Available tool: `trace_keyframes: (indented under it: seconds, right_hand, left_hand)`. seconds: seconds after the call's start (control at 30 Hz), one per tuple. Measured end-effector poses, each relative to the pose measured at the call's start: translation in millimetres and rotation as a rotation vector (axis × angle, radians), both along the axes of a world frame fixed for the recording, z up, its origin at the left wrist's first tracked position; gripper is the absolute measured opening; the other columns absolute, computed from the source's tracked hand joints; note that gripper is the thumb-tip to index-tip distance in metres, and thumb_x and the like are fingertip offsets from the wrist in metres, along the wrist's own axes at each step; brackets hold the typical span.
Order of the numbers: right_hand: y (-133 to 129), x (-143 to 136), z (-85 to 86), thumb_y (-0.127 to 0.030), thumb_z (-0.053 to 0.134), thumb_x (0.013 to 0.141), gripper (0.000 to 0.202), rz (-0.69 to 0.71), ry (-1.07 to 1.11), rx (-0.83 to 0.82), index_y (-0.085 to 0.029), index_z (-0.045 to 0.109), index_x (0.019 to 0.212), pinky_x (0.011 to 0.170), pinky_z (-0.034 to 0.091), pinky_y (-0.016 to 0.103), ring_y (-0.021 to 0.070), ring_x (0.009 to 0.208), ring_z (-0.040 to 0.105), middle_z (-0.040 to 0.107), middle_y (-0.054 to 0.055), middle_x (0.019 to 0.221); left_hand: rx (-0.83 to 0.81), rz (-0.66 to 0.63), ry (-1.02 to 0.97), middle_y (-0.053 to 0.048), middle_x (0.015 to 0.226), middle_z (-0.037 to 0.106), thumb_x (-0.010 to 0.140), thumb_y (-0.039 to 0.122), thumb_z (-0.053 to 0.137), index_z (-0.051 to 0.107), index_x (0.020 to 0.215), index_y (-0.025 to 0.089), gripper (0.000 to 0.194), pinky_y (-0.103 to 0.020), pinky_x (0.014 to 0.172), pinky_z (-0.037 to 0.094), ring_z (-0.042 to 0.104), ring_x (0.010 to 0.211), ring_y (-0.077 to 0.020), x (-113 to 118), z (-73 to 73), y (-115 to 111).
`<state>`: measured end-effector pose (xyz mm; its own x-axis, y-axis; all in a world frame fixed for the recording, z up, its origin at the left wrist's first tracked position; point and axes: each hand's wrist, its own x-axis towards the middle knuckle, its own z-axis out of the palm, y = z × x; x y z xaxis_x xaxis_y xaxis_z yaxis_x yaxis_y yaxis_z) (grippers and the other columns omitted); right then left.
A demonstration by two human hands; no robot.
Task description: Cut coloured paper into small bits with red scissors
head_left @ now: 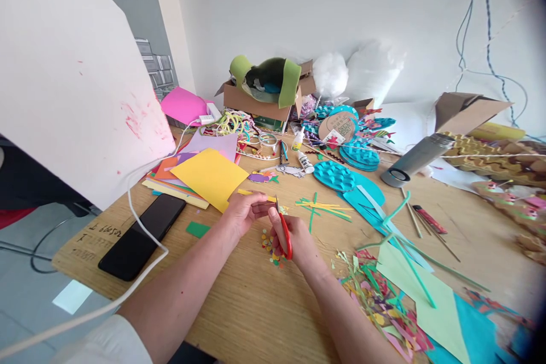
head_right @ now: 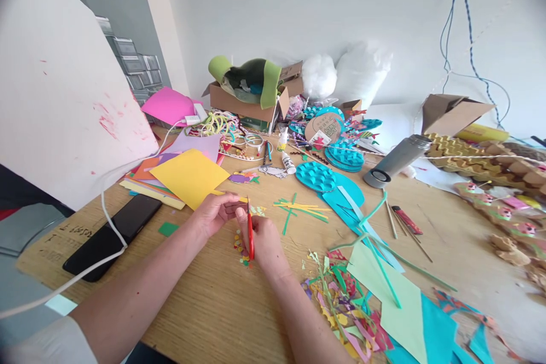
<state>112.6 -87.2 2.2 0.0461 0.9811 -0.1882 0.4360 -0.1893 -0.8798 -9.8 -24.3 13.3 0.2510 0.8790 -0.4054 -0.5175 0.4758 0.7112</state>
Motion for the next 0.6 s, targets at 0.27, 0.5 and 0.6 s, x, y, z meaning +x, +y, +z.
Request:
trace_keyframes:
  seconds: [0.27, 0.5, 0.6]
  right_hand:
    - [-2.0, -0.4, 1.6, -0.07, 0.04, 0.082, 0.06, 0.011, -0.005, 0.015, -0.016, 0.051, 0.057, 0.037, 0.036, 0.019, 0.0128, 0.035, 0.054, 0.054, 0.002, 0.043]
    - [-1.0, 0.4, 3.1, -0.068, 0.041, 0.084, 0.06, 0.008, -0.075, 0.045, -0.016, 0.051, 0.056, 0.038, 0.032, 0.019, 0.0108, 0.036, 0.051, 0.055, 0.003, 0.044]
    - [-0.7, 0.8, 2.2, -0.068, 0.04, 0.084, 0.061, 0.008, -0.087, 0.046, -0.016, 0.05, 0.055, 0.038, 0.032, 0.019, 0.0109, 0.036, 0.05, 0.055, 0.003, 0.043]
  left_hand:
    - [0.044, -0.013, 0.017, -0.006, 0.061, 0.068, 0.052, 0.01, 0.068, 0.061, 0.06, 0.013, 0.012, -0.032, 0.066, 0.049, 0.066, 0.061, -0.0209, 0.2, 1.4, -1.1]
    - [0.047, -0.012, 0.019, -0.007, 0.062, 0.069, 0.051, 0.01, 0.069, 0.062, 0.06, 0.013, 0.012, -0.032, 0.065, 0.05, 0.066, 0.061, -0.0208, 0.0, 1.0, -0.1]
    - [0.041, -0.011, 0.021, -0.008, 0.063, 0.069, 0.051, 0.009, 0.068, 0.062, 0.06, 0.012, 0.012, -0.032, 0.066, 0.051, 0.067, 0.062, -0.0212, 0.2, 1.5, 0.0]
